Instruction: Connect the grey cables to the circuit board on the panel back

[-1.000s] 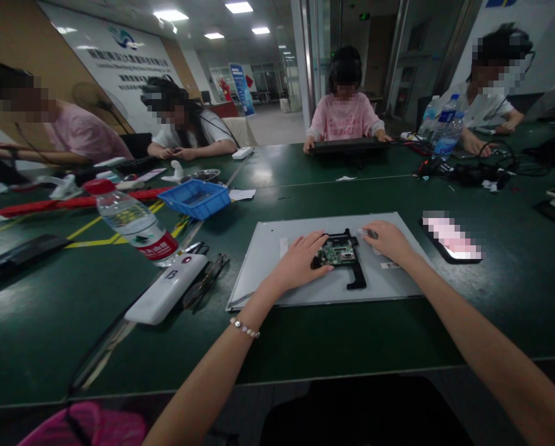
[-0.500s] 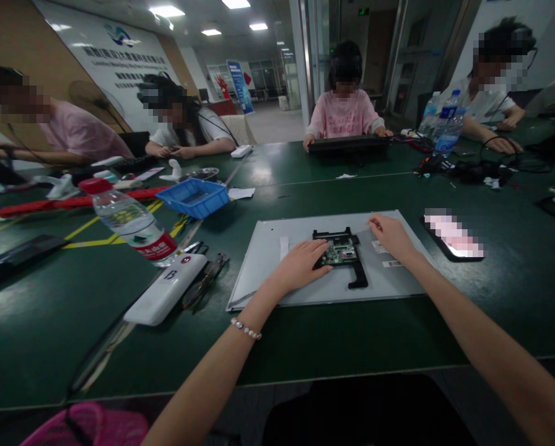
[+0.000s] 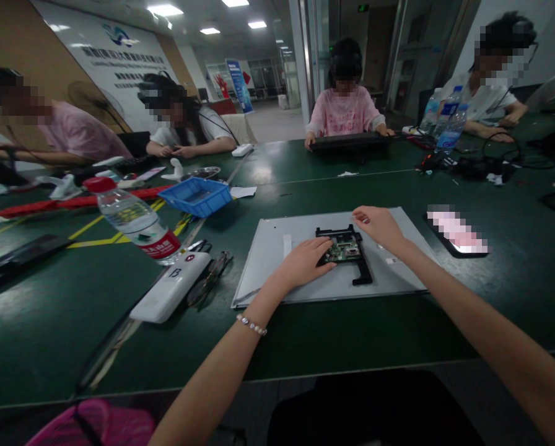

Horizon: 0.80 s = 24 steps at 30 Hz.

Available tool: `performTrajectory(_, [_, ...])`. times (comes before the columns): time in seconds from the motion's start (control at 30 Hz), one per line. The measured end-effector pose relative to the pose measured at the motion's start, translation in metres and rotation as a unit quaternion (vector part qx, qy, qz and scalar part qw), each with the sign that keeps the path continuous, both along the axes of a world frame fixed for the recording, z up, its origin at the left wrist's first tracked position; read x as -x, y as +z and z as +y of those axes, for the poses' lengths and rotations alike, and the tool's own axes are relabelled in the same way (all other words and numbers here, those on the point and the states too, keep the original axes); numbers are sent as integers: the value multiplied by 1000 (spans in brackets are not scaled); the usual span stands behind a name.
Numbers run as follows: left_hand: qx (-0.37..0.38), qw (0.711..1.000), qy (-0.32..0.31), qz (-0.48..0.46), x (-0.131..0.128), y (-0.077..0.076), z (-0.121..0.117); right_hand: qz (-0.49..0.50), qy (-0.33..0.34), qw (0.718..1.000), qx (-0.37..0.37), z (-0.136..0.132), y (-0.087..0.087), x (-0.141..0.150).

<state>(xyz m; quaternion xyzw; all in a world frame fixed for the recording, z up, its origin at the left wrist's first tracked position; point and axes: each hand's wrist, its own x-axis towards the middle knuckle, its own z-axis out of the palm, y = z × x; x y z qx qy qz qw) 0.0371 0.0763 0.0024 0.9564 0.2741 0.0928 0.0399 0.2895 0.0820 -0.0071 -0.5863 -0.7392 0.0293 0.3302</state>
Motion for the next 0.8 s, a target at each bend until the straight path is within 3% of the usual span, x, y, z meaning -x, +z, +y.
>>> performTrajectory(0.17, [-10,1000,-8,0,0,0,0,-120,10,992,24,19,15,37])
performTrajectory(0.33, [-17,1000,-15,-3,1,-1,0,-192,32,978,69,21,18,65])
performTrajectory(0.8, [-17,1000,-20,6,-1,2,0,-183,75,975,100,19,13,69])
